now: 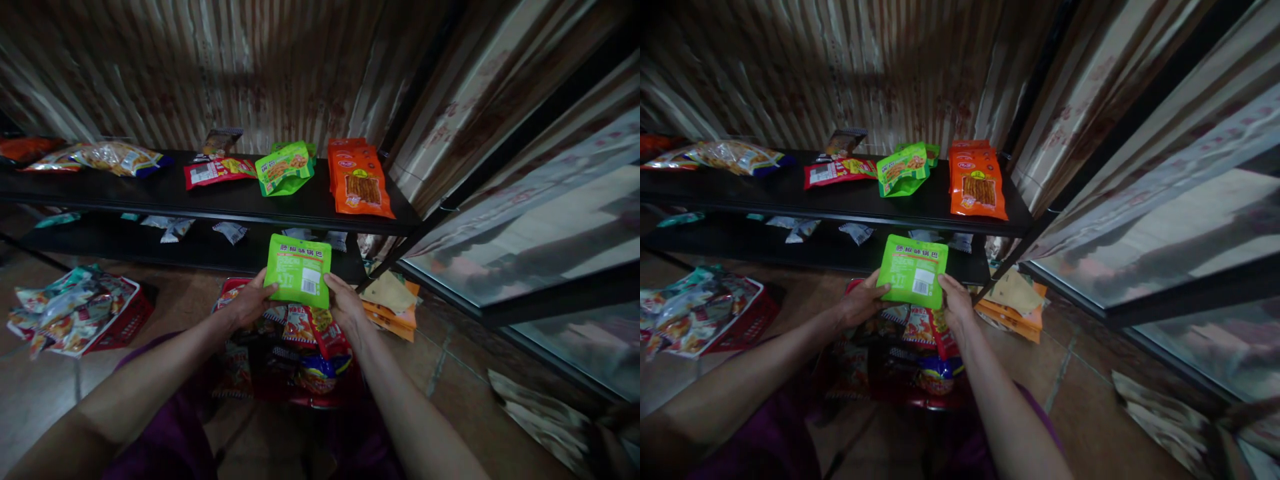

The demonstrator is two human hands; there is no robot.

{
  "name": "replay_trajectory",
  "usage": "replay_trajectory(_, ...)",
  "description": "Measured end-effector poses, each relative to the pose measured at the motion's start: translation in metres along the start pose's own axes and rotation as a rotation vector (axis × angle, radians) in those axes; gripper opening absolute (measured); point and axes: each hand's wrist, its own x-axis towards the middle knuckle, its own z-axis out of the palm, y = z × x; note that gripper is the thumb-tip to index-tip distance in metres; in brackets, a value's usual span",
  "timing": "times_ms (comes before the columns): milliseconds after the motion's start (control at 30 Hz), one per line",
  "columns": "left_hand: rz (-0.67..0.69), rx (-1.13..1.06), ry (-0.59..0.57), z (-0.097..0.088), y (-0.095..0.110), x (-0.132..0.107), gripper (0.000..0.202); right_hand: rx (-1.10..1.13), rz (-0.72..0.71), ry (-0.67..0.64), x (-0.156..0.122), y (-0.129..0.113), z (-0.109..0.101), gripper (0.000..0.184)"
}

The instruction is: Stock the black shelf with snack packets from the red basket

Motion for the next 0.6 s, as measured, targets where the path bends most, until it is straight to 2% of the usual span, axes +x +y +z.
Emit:
replay_trajectory(233,0.007,0.041,0.008,0.004,0.005,-0.005,0.053,0.033,-0.023,-0.046,-0.008,-0.006,0.002,0.021)
replay_trajectory(333,0.025,0.047,0.043,0.002,0.007,-0.003,0.053,0.019,-0.011,-0.2,-0.015,-0.011,0.004,0.025)
replay_trajectory(467,0.065,0.038,0.04,-0.003,0.011,0.002,0.057,-0.051,0.056,-0.39,-0.029,-0.015,0.006,0.043)
replay_trajectory(600,0.065,0.043,0.055,-0.001,0.016,0.003,0.059,-0.079,0.06,-0.487,-0.038,-0.014,0.012,0.049)
